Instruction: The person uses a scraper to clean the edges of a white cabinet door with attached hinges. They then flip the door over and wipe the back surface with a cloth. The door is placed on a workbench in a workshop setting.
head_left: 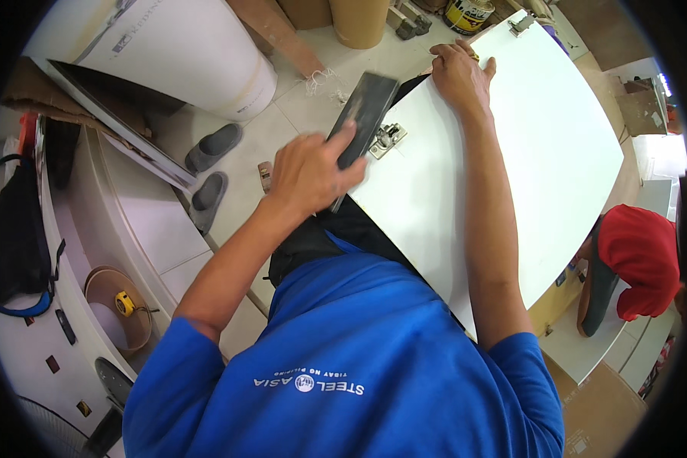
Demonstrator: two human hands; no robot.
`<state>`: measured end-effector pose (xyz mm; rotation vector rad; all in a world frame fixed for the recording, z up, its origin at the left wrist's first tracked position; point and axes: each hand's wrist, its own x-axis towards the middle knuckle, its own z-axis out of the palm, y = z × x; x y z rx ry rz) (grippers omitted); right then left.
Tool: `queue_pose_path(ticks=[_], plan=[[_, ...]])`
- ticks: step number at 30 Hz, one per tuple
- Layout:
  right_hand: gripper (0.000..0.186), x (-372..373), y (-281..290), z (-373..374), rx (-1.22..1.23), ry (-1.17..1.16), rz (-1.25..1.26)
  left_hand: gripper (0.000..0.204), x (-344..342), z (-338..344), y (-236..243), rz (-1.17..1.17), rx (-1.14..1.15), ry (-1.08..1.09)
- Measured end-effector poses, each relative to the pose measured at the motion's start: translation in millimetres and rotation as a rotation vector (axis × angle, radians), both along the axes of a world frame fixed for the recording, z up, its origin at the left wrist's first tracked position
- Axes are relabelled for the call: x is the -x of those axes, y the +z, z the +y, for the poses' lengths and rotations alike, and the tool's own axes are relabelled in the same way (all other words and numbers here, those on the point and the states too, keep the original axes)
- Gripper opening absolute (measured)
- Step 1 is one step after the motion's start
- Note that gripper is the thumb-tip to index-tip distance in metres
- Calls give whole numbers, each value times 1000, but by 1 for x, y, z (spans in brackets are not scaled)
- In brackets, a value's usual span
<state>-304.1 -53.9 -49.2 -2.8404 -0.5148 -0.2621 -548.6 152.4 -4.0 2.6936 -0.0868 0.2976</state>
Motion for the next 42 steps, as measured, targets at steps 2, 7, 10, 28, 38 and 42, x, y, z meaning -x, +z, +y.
queue_pose_path(ticks=[2,7,10,28,38,42], plan=[[38,0,0,0,-6,3,0,58,14,4,0,113,-24,42],[38,-1,-4,4,-4,14,-6,60,18,8,-12,120,-79,49],[38,-2,-3,3,-16,21,-15,60,12,7,-16,99,-24,14],[37,2,3,2,-21,18,-9,59,31,1,2,128,-85,79],[35,3,-1,-1,-2,46,10,60,83,41,-1,67,292,48],[36,27,10,5,91,205,68,52,94,80,-26,87,709,299]])
